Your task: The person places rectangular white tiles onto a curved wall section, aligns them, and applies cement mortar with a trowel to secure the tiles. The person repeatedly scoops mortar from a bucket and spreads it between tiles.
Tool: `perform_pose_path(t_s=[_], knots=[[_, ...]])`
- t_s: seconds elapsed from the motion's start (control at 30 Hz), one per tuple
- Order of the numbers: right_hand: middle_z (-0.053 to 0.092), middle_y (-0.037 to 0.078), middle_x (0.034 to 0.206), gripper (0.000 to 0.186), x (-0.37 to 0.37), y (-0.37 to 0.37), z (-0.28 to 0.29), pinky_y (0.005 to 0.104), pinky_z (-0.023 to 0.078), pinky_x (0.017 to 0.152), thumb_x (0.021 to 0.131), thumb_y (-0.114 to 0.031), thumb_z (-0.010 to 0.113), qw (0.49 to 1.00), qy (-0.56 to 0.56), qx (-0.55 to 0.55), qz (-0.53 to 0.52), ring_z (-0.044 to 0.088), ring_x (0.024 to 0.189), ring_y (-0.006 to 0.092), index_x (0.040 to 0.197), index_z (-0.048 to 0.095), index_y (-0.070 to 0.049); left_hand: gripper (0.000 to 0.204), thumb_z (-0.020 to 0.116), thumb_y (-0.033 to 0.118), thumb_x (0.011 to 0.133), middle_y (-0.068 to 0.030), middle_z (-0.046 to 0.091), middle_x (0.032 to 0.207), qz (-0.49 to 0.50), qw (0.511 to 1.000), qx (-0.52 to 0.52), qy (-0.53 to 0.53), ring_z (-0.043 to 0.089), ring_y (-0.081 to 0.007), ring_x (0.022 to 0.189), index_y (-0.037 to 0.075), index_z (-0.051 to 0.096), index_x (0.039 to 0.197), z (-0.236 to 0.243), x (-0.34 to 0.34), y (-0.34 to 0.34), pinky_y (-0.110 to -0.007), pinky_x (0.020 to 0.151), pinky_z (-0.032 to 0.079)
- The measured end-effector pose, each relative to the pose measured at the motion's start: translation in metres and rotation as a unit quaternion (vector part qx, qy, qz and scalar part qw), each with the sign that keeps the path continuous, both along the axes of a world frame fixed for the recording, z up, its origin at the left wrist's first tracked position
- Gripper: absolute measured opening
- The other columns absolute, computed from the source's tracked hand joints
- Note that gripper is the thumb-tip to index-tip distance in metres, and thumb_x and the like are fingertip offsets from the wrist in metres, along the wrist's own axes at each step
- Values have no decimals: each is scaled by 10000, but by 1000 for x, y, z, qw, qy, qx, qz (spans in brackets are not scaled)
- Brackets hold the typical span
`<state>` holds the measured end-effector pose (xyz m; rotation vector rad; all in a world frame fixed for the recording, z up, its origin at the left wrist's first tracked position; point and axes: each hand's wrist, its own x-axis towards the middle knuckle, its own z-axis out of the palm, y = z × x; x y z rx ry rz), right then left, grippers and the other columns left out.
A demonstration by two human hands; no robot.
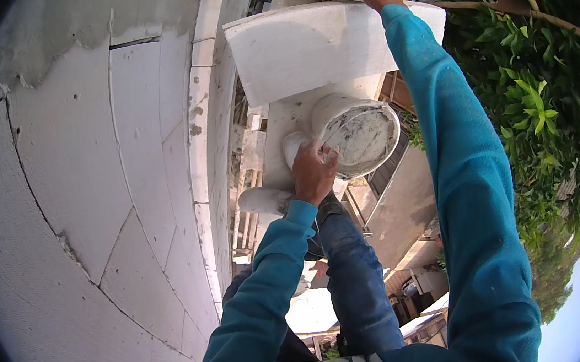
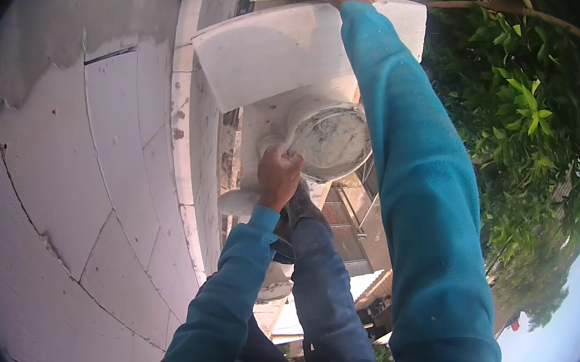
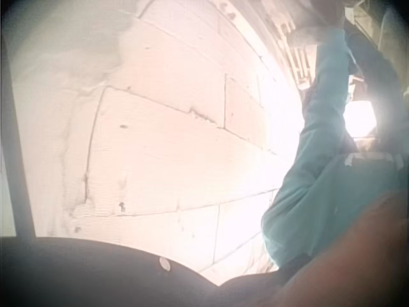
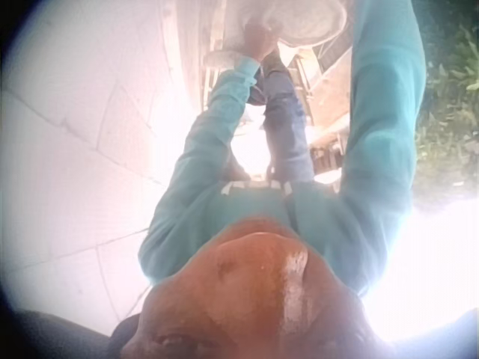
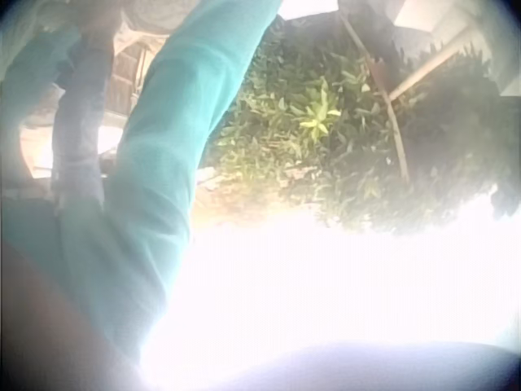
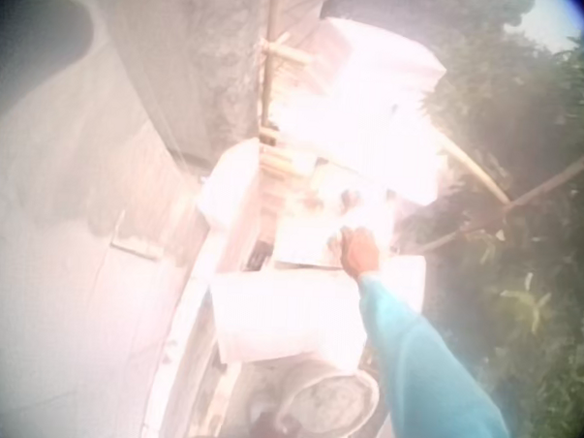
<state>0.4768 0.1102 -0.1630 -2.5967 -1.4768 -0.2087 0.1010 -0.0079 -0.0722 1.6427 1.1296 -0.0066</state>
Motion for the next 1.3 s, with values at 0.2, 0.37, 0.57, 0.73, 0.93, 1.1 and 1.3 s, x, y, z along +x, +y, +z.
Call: perform_pose_path(t_s=[0.2, 0.37, 0.57, 0.73, 0.93, 1.1, 1.3], knots=[[585, 237, 1077, 123, -11, 26, -35, 504, 484, 813, 894, -152, 540, 997, 79, -3, -10, 576, 985, 406, 989, 600, -103, 271, 739, 265, 819, -138, 616, 860, 17, 999, -19, -19, 616, -293, 777, 29, 615, 870, -34, -8, 18, -405, 716, 492], [594, 223, 1099, 148, 4, 23, -58, 517, 495, 836, 901, -147, 534, 998, -4, -39, 50, 590, 1009, 404, 1027, 604, -114, 269, 733, 283, 837, -143, 647, 905, 27, 996, -80, -36, 648, -280, 824, 42, 633, 905, -54, -19, 16, -390, 725, 514], [594, 249, 1237, 339, 27, -2, -84, 498, 488, 927, 931, -220, 535, 995, 32, -9, 99, 581, 1122, 401, 1253, 602, -136, 418, 779, 423, 787, -162, 693, 941, -61, 987, -147, 12, 672, -305, 893, 45, 676, 934, -62, -22, 35, -418, 808, 529], [605, 230, 1236, 374, -2, -30, -69, 472, 482, 946, 921, -215, 566, 975, -40, 44, 212, 590, 1109, 390, 1269, 590, -80, 493, 715, 515, 836, -154, 707, 1006, -129, 979, -157, 16, 678, -297, 963, 47, 690, 988, -61, -39, 56, -406, 837, 529], [589, 216, 1281, 407, -125, -101, 28, 485, 446, 1022, 932, -260, 609, 979, 147, 46, 136, 541, 1210, 391, 1304, 585, -97, 474, 649, 472, 903, -138, 707, 1042, 3, 987, -145, 63, 670, -269, 964, 29, 680, 1070, -40, -148, 70, -379, 860, 514], [615, 205, 1255, 398, -163, -176, 49, 440, 450, 1018, 931, -213, 615, 975, 208, -52, 54, 555, 1198, 373, 1293, 584, -49, 375, 578, 358, 948, -101, 698, 1047, 120, 960, -190, 168, 657, -202, 925, 24, 661, 1097, -31, -340, 17, -343, 842, 511], [613, 189, 1254, 380, -191, -221, 50, 438, 462, 998, 937, -183, 609, 974, 192, -95, 76, 568, 1171, 359, 1283, 579, -29, 337, 591, 286, 940, -134, 684, 1117, 208, 844, -325, 373, 662, -223, 961, 21, 654, 1138, 34, -493, -122, -356, 875, 519]])
